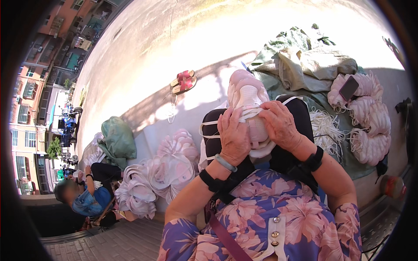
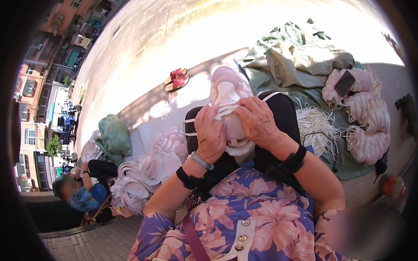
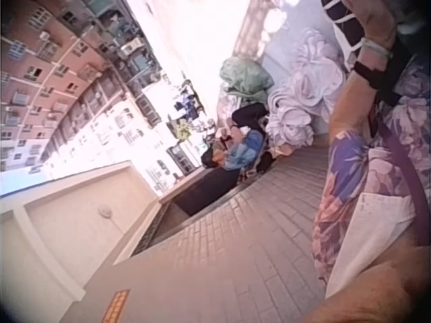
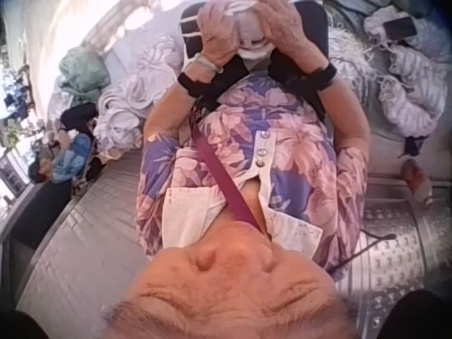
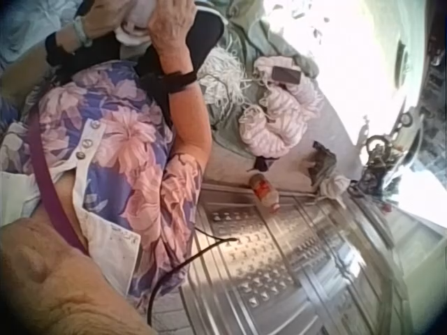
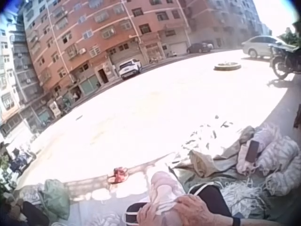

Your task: The recorder is lacing a white and pink shoe and pulling the laces through the eyelets.

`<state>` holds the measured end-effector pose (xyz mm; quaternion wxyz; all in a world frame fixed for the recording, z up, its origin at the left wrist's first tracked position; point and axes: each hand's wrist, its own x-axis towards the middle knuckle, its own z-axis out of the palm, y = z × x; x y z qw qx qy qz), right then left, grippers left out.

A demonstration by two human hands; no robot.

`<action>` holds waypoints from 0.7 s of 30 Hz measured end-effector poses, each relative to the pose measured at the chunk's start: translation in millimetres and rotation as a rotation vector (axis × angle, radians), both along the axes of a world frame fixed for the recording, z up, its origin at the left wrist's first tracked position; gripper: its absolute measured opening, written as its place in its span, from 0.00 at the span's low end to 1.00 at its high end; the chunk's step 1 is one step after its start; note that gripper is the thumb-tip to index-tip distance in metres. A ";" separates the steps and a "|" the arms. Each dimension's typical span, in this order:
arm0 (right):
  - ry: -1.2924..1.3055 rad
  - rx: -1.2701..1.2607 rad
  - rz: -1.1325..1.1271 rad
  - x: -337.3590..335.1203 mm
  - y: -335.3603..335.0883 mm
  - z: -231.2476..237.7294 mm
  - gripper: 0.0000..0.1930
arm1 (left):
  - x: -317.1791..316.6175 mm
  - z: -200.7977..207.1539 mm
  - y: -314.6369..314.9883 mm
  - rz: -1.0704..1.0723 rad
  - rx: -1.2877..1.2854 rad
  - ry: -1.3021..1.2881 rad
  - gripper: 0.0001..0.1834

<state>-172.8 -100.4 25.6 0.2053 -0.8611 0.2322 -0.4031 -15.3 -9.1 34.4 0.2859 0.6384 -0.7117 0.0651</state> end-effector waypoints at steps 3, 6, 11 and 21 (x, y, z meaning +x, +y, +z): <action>-0.018 0.014 0.026 -2.4 -2.5 0.7 0.11 | 2.8 0.0 -0.3 -0.067 0.040 0.108 0.05; -0.053 0.043 0.050 -4.9 -2.3 -0.3 0.11 | 3.1 -3.8 -0.5 -0.118 0.074 0.297 0.04; -0.086 0.115 0.035 -3.7 5.3 -0.9 0.12 | -5.0 -3.0 -10.2 -0.071 0.081 0.251 0.05; 0.114 0.011 -0.003 -6.9 4.8 5.6 0.12 | 7.8 18.9 -7.6 -0.241 0.254 0.211 0.10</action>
